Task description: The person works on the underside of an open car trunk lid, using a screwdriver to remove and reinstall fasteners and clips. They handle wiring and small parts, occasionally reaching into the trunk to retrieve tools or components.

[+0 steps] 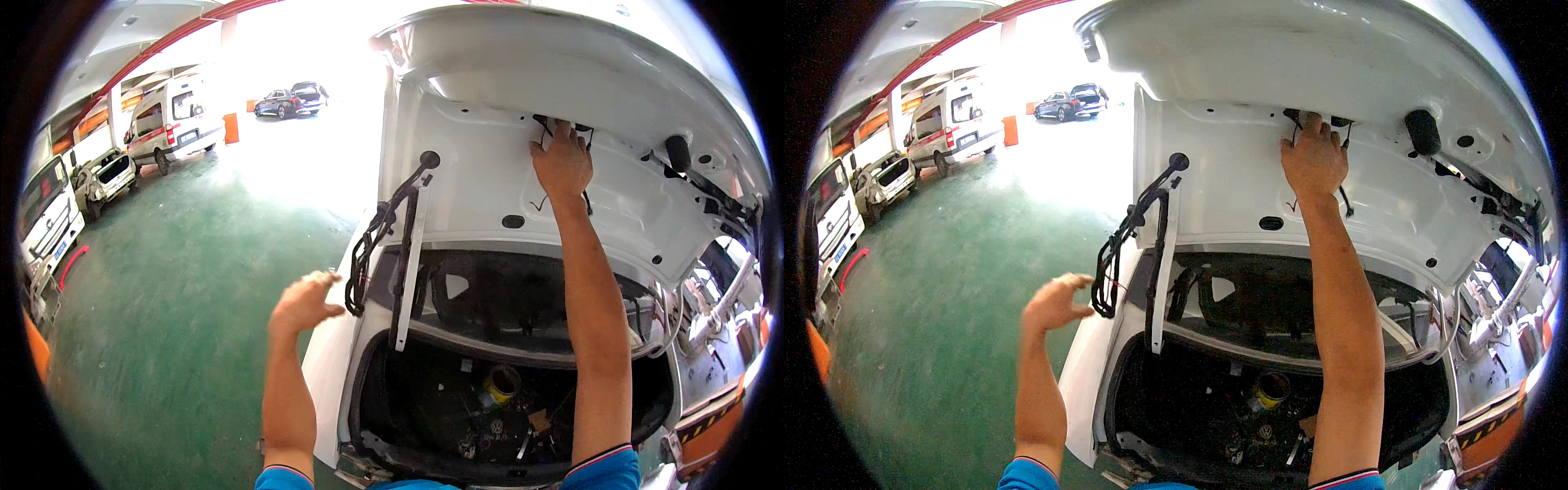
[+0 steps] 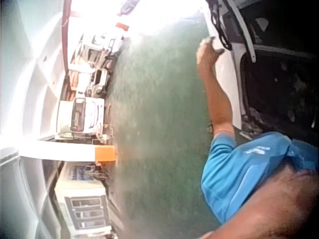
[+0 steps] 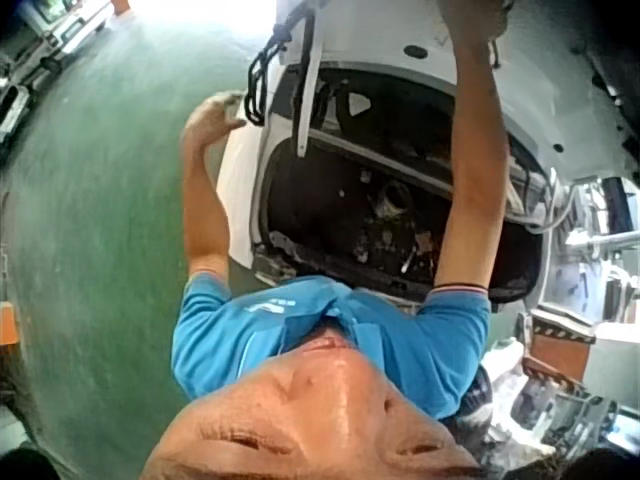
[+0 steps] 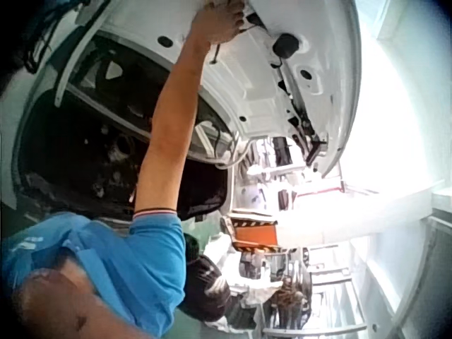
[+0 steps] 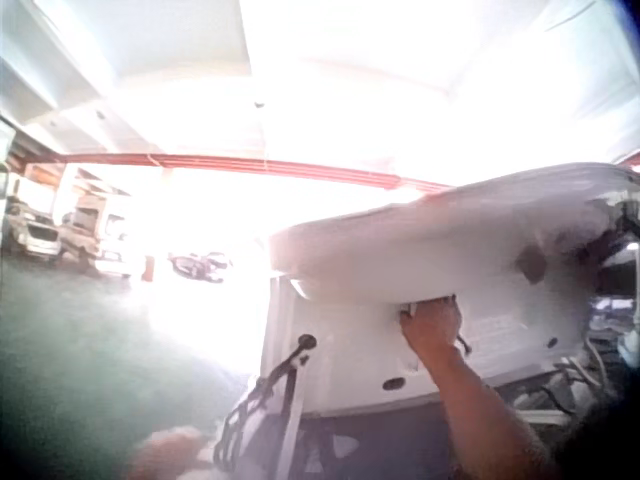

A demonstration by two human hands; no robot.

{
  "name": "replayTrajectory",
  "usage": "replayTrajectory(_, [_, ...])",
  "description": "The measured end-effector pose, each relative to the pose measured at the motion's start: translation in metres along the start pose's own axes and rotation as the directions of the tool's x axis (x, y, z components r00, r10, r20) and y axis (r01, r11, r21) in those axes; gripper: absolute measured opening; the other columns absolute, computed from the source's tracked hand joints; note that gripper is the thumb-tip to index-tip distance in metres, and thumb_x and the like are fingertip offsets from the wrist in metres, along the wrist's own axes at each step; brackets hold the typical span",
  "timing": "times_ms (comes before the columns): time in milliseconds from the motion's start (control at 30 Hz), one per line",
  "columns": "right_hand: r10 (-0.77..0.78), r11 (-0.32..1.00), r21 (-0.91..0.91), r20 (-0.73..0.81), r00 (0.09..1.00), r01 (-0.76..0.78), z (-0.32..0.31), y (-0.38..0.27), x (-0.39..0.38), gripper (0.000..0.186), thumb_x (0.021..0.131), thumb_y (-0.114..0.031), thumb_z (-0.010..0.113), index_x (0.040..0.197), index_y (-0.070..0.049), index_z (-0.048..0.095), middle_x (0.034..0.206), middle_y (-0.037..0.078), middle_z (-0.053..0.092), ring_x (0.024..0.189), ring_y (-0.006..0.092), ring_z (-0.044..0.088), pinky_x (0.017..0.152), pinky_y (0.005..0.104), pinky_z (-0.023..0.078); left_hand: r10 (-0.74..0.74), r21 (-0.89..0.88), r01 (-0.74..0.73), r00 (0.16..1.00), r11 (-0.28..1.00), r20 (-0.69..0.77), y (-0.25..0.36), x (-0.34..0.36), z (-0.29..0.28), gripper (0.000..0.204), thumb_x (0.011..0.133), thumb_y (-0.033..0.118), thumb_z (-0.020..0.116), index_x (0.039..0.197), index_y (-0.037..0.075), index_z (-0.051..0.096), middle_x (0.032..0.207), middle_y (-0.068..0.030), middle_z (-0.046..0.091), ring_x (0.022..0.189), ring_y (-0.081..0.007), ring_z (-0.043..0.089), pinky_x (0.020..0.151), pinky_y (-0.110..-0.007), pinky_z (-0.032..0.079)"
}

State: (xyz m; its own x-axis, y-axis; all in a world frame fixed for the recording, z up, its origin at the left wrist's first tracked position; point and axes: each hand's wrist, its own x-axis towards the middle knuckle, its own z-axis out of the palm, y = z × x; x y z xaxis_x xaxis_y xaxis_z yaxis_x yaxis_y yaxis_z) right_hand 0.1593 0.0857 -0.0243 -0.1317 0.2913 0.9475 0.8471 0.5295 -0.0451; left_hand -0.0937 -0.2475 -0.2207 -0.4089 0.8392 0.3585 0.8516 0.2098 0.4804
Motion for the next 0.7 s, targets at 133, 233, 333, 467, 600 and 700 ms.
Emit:
replayTrajectory(133, [0.178,0.974,0.083,0.286,0.942,-0.209,-0.007,-0.011,0.002,0.046,0.084,-0.029,0.065,0.122,-0.005,0.052,0.107,0.019,0.068,0.098,0.0368,0.067,0.082,0.0497,0.054,0.049,-0.091,-0.092,0.919,0.992,-0.392,0.051,0.014,-0.063,0.050,0.083,0.012,0.069,0.130,0.001,0.056,0.118,-0.0196,0.066,0.111,-0.0329,0.063,0.096,-0.042,0.050])
replayTrajectory(233, [0.129,0.955,0.231,0.242,0.962,-0.187,0.011,0.004,-0.005,0.044,0.085,-0.026,0.061,0.122,-0.003,0.052,0.102,0.021,0.069,0.092,0.0402,0.068,0.078,0.0494,0.054,0.118,-0.211,-0.248,0.865,0.946,-0.488,0.098,0.067,-0.065,0.046,0.087,0.017,0.064,0.129,-0.002,0.055,0.116,-0.0218,0.066,0.108,-0.0335,0.064,0.095,-0.041,0.049])
replayTrajectory(333, [0.098,0.851,0.482,0.244,0.965,-0.208,0.004,0.004,-0.006,0.039,0.086,-0.020,0.061,0.119,-0.002,0.054,0.089,0.019,0.070,0.082,0.0346,0.069,0.073,0.0447,0.053,0.068,-0.147,-0.124,0.940,0.981,-0.334,0.112,0.106,-0.081,0.050,0.090,0.028,0.062,0.128,-0.003,0.055,0.113,-0.0235,0.066,0.106,-0.0357,0.065,0.092,-0.042,0.050])
replayTrajectory(467, [0.165,0.652,0.724,0.153,0.974,-0.224,0.001,0.012,-0.006,0.033,0.084,-0.013,0.063,0.114,0.000,0.057,0.075,0.014,0.070,0.069,0.0272,0.068,0.067,0.0377,0.051,0.048,0.064,-0.037,0.982,0.997,-0.182,0.153,0.138,-0.074,0.057,0.088,0.041,0.064,0.124,-0.003,0.056,0.107,-0.0248,0.067,0.103,-0.0384,0.065,0.089,-0.045,0.050])
replayTrajectory(600, [0.178,0.687,0.706,0.068,0.982,-0.173,-0.004,0.004,0.005,0.025,0.083,-0.020,0.065,0.100,-0.001,0.064,0.074,0.012,0.070,0.067,0.0305,0.066,0.068,0.0392,0.051,-0.020,0.275,0.070,0.984,0.959,-0.179,0.137,0.186,-0.011,0.042,0.091,0.035,0.060,0.112,-0.001,0.054,0.109,-0.0206,0.066,0.100,-0.0359,0.066,0.086,-0.046,0.053])
replayTrajectory(700, [0.057,0.890,0.450,0.059,0.997,-0.077,0.001,-0.005,0.033,0.029,0.085,-0.024,0.061,0.105,-0.003,0.065,0.085,0.013,0.071,0.075,0.0352,0.066,0.072,0.0415,0.051,0.020,0.237,0.079,0.921,0.968,-0.390,0.121,0.192,0.011,0.034,0.093,0.030,0.056,0.110,0.000,0.055,0.101,-0.0202,0.067,0.096,-0.0353,0.067,0.082,-0.046,0.053])
